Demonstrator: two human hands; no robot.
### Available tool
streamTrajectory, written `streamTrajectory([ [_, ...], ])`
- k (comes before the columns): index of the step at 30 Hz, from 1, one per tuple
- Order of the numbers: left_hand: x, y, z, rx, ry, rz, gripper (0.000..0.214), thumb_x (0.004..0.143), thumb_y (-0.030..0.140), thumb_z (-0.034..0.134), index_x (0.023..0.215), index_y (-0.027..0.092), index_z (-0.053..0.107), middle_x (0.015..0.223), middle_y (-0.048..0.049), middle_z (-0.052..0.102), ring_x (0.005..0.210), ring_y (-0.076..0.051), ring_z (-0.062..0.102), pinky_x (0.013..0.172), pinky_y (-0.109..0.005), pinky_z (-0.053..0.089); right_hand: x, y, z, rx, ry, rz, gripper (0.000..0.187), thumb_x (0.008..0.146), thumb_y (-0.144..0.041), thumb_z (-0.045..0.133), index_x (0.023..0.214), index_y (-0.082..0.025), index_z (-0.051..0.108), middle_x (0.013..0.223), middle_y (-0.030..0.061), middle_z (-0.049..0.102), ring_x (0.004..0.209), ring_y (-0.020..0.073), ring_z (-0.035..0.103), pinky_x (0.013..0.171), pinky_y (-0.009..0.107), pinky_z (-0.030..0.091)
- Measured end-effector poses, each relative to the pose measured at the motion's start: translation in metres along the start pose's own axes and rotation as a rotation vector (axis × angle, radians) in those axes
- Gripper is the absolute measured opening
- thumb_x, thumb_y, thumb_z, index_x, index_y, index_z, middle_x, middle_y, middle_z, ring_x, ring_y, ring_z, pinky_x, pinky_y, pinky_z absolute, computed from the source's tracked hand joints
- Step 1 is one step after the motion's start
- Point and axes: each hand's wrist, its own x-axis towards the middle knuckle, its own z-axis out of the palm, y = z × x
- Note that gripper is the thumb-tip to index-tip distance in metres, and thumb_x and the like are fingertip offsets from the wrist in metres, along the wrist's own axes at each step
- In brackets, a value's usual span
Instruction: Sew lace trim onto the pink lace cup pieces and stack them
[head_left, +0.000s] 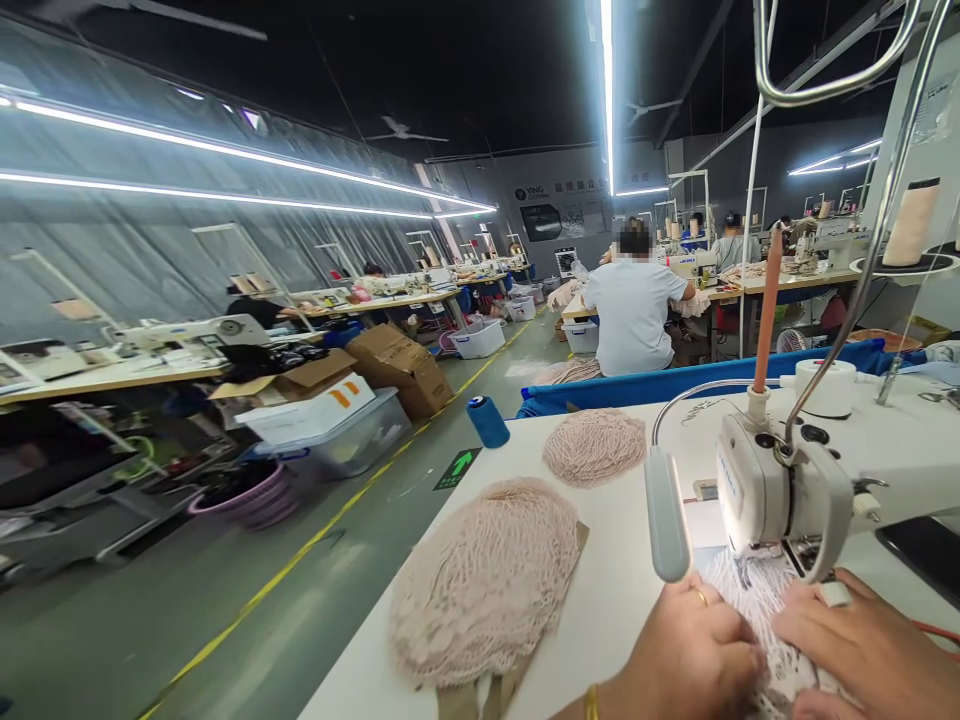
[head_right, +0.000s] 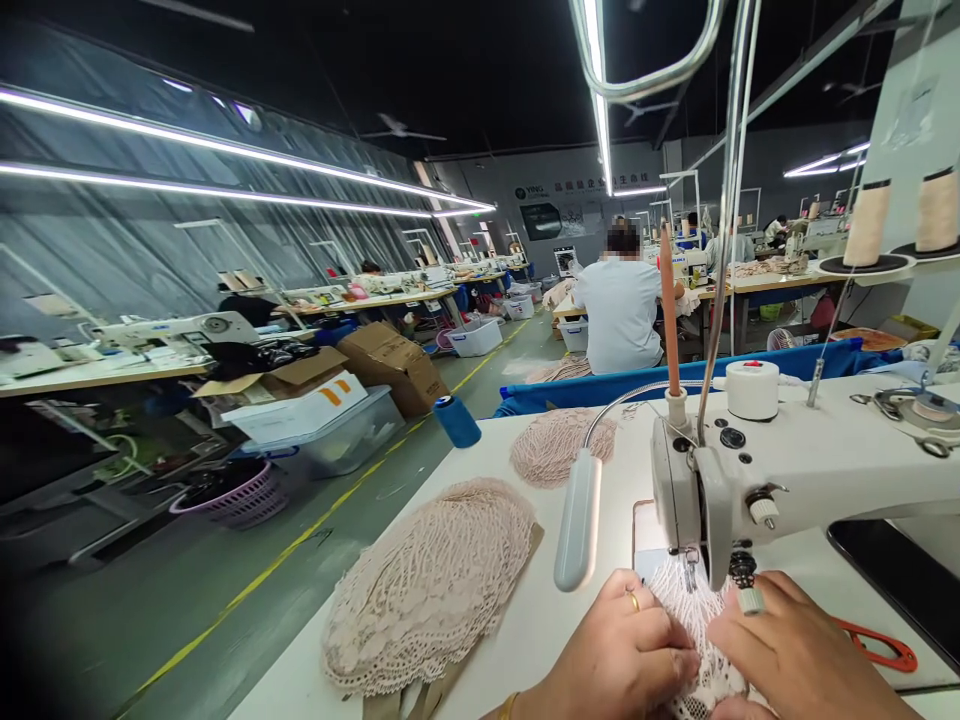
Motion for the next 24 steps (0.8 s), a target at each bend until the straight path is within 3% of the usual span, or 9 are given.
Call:
streamTrajectory([
  [2,0.002,-0.002,0.001,-0.016,-0.014,-0.013,0.015,0.095,0.031,0.077,0.085,0.021,0.072,0.084,0.0000,0.078,0.070,-0.015,0.066,0.080,-0.033,0.047,0.005,0.001,-0.001,-0.060,0.018,-0.045,0.038,0.106,-0.059,0.063,0.128,-0.029,0.069,0.109,0.0043,0.084,0.092,0.0292,0.075,0.070,0.036,0.060],
  [5,0.005,-0.003,0.001,-0.046,-0.014,-0.062,0.013,0.091,0.028,0.073,0.080,0.020,0.071,0.085,-0.0011,0.078,0.073,-0.016,0.064,0.077,-0.032,0.048,0.018,0.000,-0.011,-0.139,0.042,-0.086,0.037,0.089,-0.045,0.084,0.117,-0.026,0.070,0.098,0.0032,0.085,0.079,0.0283,0.077,0.056,0.033,0.060],
  [9,0.008,-0.001,-0.001,-0.071,-0.087,-0.209,0.009,0.089,0.022,0.070,0.080,0.020,0.073,0.088,-0.0009,0.077,0.078,-0.018,0.064,0.077,-0.032,0.048,0.023,-0.001,-0.017,-0.167,0.059,-0.082,0.049,0.077,-0.038,0.092,0.119,-0.026,0.070,0.090,0.0036,0.083,0.073,0.0270,0.078,0.057,0.032,0.063],
  [12,0.009,0.000,-0.003,-0.129,-0.077,-0.274,0.005,0.086,0.019,0.071,0.083,0.020,0.074,0.089,-0.0025,0.077,0.080,-0.019,0.066,0.077,-0.031,0.049,0.013,-0.001,-0.008,-0.118,0.077,-0.079,0.069,0.084,-0.042,0.085,0.146,-0.024,0.061,0.108,0.0061,0.085,0.093,0.0322,0.080,0.076,0.038,0.065],
  [14,0.011,0.001,-0.004,-0.208,-0.033,-0.296,0.007,0.087,0.016,0.070,0.087,0.020,0.076,0.091,-0.0034,0.076,0.083,-0.019,0.067,0.081,-0.031,0.051,0.008,-0.002,0.001,-0.103,0.125,-0.082,0.065,0.093,-0.039,0.075,0.154,-0.023,0.055,0.122,0.0079,0.083,0.104,0.0327,0.079,0.086,0.040,0.063],
  [18,0.020,0.003,-0.014,-0.480,-0.047,-0.502,0.006,0.092,0.020,0.070,0.090,0.021,0.076,0.090,-0.0019,0.072,0.088,-0.018,0.067,0.085,-0.028,0.053,0.011,-0.006,0.013,-0.115,0.189,-0.054,0.037,0.104,-0.015,0.050,0.137,-0.024,0.065,0.111,0.0055,0.084,0.084,0.0221,0.078,0.078,0.032,0.060],
  [20,0.025,0.004,-0.022,-0.607,-0.091,-0.607,0.011,0.094,0.025,0.071,0.084,0.021,0.073,0.088,-0.0013,0.069,0.090,-0.019,0.066,0.087,-0.028,0.053,0.015,-0.007,0.015,-0.118,0.257,-0.019,0.038,0.106,-0.011,0.041,0.129,-0.024,0.069,0.103,0.0060,0.083,0.081,0.0228,0.076,0.077,0.034,0.060],
  [24,0.032,0.005,-0.032,-0.712,-0.169,-0.653,0.012,0.091,0.023,0.065,0.079,0.021,0.067,0.092,-0.0009,0.067,0.099,-0.021,0.065,0.093,-0.031,0.052,0.021,-0.010,0.014,-0.076,0.323,0.037,0.042,0.111,-0.015,0.035,0.122,-0.027,0.074,0.107,0.0070,0.083,0.091,0.0248,0.077,0.081,0.036,0.063],
])
